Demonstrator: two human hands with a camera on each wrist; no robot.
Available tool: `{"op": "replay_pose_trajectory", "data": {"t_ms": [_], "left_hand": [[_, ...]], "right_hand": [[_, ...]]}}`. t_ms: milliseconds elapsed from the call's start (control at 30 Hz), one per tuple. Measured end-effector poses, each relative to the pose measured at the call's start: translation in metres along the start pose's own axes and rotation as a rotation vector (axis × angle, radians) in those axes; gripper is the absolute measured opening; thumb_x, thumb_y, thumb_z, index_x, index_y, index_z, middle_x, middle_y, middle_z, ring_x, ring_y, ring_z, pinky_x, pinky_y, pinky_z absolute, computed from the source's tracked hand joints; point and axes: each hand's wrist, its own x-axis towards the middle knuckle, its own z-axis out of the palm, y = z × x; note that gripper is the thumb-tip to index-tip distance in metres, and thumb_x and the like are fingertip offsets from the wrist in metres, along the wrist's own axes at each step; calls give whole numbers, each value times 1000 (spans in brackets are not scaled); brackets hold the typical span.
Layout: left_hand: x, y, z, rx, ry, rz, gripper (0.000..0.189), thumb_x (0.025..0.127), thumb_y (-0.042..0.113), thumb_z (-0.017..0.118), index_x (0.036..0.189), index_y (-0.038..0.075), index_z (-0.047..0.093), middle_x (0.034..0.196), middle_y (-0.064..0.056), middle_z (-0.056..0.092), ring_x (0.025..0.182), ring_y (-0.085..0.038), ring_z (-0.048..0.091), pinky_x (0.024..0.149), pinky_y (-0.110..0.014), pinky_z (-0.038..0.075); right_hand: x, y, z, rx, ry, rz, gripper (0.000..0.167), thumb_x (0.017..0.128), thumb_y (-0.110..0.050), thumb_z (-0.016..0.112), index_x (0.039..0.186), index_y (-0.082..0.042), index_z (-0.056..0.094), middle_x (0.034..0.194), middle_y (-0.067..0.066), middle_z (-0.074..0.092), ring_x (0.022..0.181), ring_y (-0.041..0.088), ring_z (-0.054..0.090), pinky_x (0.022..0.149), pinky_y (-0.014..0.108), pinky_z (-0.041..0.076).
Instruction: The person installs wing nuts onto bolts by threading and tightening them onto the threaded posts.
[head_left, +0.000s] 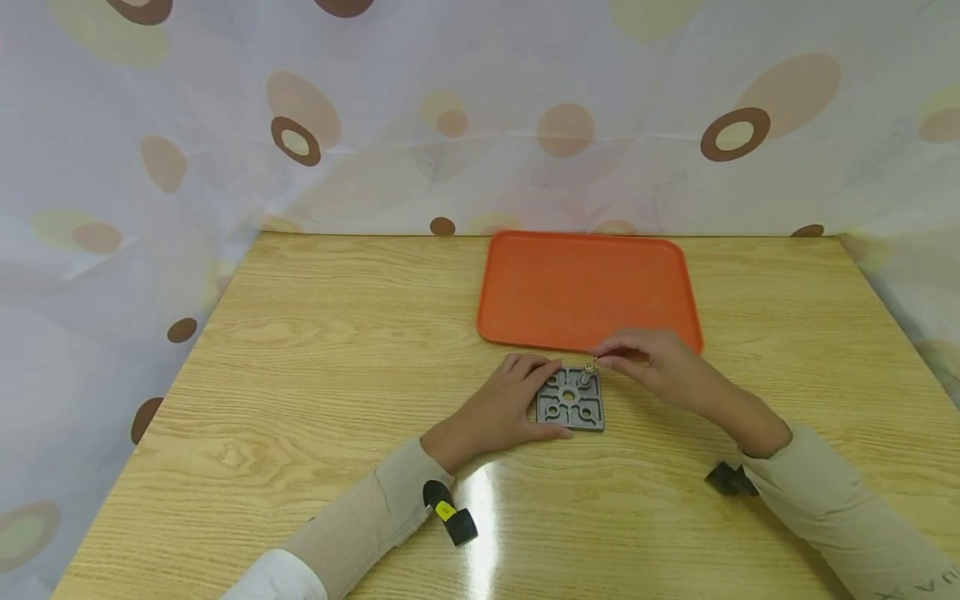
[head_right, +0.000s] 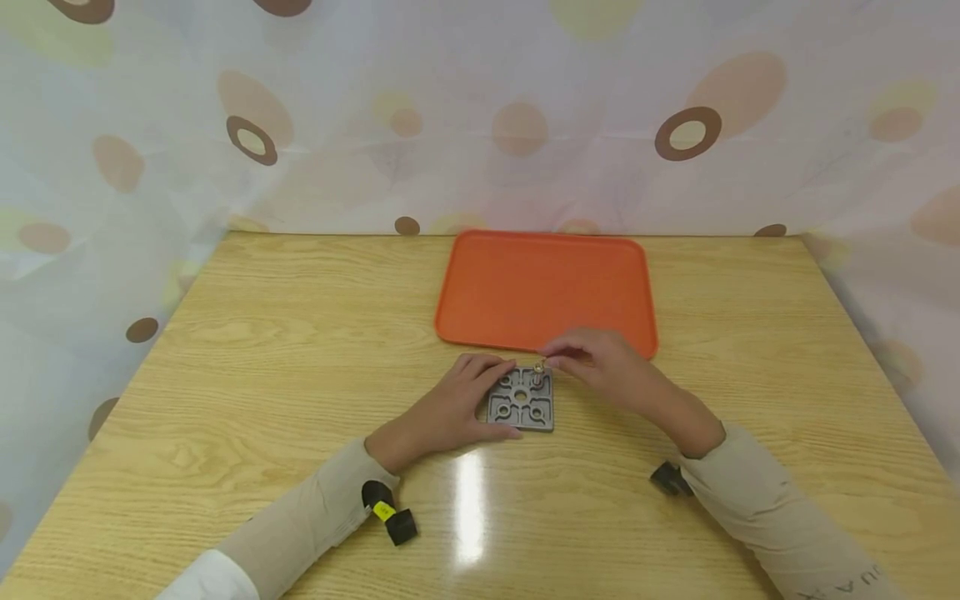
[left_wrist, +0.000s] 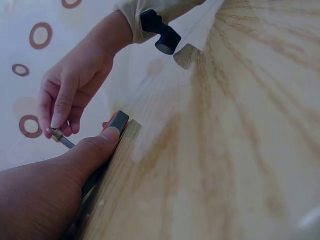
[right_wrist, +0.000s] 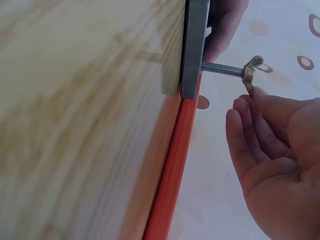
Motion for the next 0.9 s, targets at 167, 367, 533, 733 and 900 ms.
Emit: {"op": "replay_pose_trajectory", "data": {"t_ms": [167,367,533,733,900], "left_hand": [[0,0,0,3,-4,-1,95,75,73,52,146,14,31,138,2,36,123,-15,29,103,-28,28],[0,0,0,1,-3,-2,94,75,73,53,146,14,31,137,2,36,123,-15,30,103,-28,28],[0,0,0,0,-1,-4,94,75,73,53,145,15,32,137,2,36,123,-15,30,103,-29,28],[0,0,0,2,-3,-3,94,75,74,52,146,15,31,137,2,36,123,-15,29,103,-29,28],[0,1,0,-4,-4,-6,95,75,73,53,146,15,31,138,2,36,123,-15,29,103,-29,28]], "right_hand": [[-2,1,0,20,2,21,14,86,-6,65,99,-8,69,93,-3,68,86,10,63,73,22,50],[-3,0,-1,29,5,26,13,87,-8,64,99,-9,70,94,-2,68,86,10,63,73,22,50],[-4,-1,-2,40,15,19,13,87,-8,64,99,-10,70,94,-2,68,86,10,63,74,21,50],[-5,-2,-3,51,13,-5,12,85,-6,66,96,-11,70,90,1,68,82,10,63,71,22,51],[-6,-4,-4,37,-5,8,11,85,-8,66,95,-13,70,89,-1,68,79,8,62,70,25,51]]}}
